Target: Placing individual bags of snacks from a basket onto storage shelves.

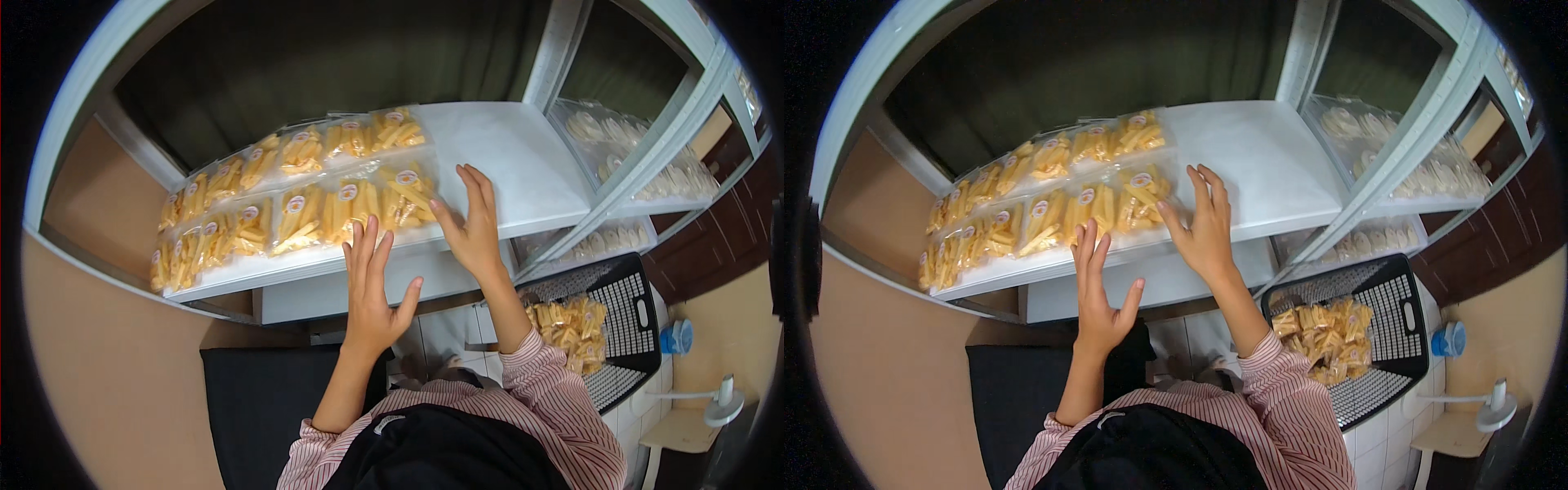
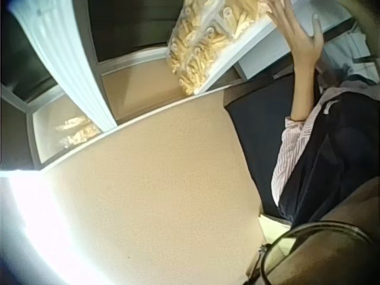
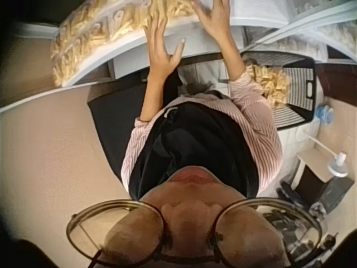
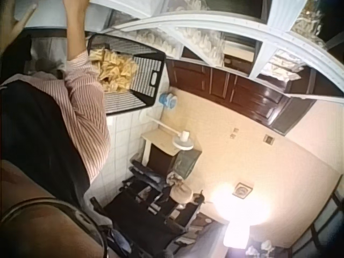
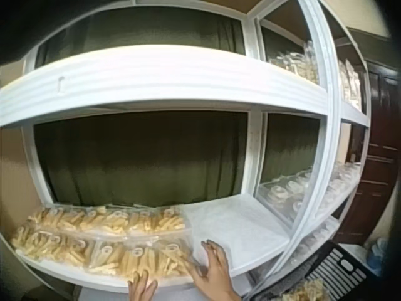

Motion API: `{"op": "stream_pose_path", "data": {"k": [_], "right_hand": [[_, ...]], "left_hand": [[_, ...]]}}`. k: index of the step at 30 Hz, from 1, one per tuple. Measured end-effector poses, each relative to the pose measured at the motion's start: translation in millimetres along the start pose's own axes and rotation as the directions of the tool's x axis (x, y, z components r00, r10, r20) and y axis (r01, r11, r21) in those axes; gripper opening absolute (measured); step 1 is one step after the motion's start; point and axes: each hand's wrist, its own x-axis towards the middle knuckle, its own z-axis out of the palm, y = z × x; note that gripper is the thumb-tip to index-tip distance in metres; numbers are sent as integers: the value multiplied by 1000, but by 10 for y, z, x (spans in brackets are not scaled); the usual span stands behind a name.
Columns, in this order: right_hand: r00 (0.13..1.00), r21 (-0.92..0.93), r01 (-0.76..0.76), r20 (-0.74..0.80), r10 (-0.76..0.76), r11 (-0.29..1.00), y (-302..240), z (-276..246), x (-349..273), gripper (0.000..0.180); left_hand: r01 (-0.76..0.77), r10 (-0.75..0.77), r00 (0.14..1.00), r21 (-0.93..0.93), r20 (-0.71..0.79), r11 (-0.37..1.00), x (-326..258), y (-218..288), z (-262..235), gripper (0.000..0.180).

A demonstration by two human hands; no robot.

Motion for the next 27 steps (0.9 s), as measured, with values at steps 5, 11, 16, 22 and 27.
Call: {"op": "stream_pose_path", "data": {"k": [5,11,16,22,27], "right_hand": [[979,-9,-37,-202,35,999,153,-437,-458,41],[987,-88,-107,-129,95,990,450,-787,-777,37],[993,104,-1,118,-11,995,-74,-431,-169,47],[970,129,64,226,-92,990,-64,53,-20,44],[987,244,150,18,-159,958,56,99,-215,41]], "left_hand": [[-70,74,997,-86,36,994,-237,81,306,60],[-5,27,987,136,-158,991,132,-143,295,53],[132,-227,966,513,127,848,371,-314,125,49],[142,-218,970,480,107,866,326,-342,113,50],[120,-206,970,486,128,866,320,-386,111,52]]}}
